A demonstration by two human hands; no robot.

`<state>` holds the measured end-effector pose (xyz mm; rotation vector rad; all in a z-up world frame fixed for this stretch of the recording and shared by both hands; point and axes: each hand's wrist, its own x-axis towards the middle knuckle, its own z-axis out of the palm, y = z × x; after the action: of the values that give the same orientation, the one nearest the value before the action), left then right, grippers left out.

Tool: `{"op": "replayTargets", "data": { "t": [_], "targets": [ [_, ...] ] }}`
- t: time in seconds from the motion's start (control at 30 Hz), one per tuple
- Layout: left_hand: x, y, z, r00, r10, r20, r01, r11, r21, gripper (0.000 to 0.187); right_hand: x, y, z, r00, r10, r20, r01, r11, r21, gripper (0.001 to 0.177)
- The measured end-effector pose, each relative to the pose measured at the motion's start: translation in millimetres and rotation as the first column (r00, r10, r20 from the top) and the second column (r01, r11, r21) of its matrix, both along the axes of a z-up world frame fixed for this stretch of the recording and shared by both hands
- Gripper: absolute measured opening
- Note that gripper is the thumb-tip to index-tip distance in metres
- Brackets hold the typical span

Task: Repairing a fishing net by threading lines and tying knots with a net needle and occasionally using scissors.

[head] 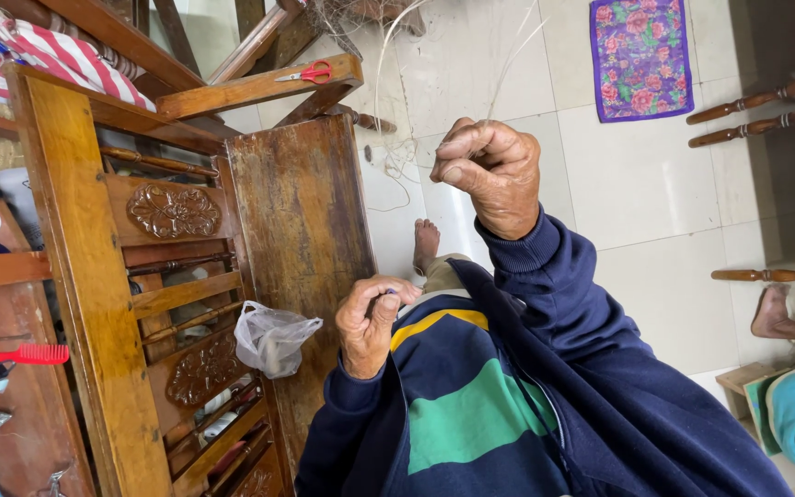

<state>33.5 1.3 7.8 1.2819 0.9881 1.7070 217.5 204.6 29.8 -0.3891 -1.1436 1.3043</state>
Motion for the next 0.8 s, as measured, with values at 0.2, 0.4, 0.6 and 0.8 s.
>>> {"op": "replayTargets", "data": {
  "t": [0.2, 0.4, 0.6, 0.8],
  "targets": [
    [-3.9, -5.7, -31.0, 0.995, 0.099, -0.008, -0.099, 0.992, -0.078, 0.026, 1.7, -2.3, 3.6, 0.997, -0.046, 0.059, 0.045, 0.999, 0.025, 0.027],
    [-12.1, 3.6, -36.1, 0.978, 0.178, -0.113, -0.184, 0.982, -0.047, 0.024, -6.1, -9.9, 4.1, 0.981, -0.180, 0.066, 0.178, 0.983, 0.042, 0.059],
    [-16.0, 10.6, -20.4, 0.977, 0.156, -0.148, -0.159, 0.987, -0.009, 0.024, -23.4, -18.2, 7.7, 0.948, -0.319, 0.016, 0.314, 0.941, 0.130, 0.076],
    [-14.7, 2.3, -31.2, 0.975, 0.186, -0.123, -0.194, 0.980, -0.055, 0.025, -15.4, -12.3, -18.1, 0.977, -0.210, -0.046, 0.207, 0.976, -0.064, 0.053]
  ]
}}
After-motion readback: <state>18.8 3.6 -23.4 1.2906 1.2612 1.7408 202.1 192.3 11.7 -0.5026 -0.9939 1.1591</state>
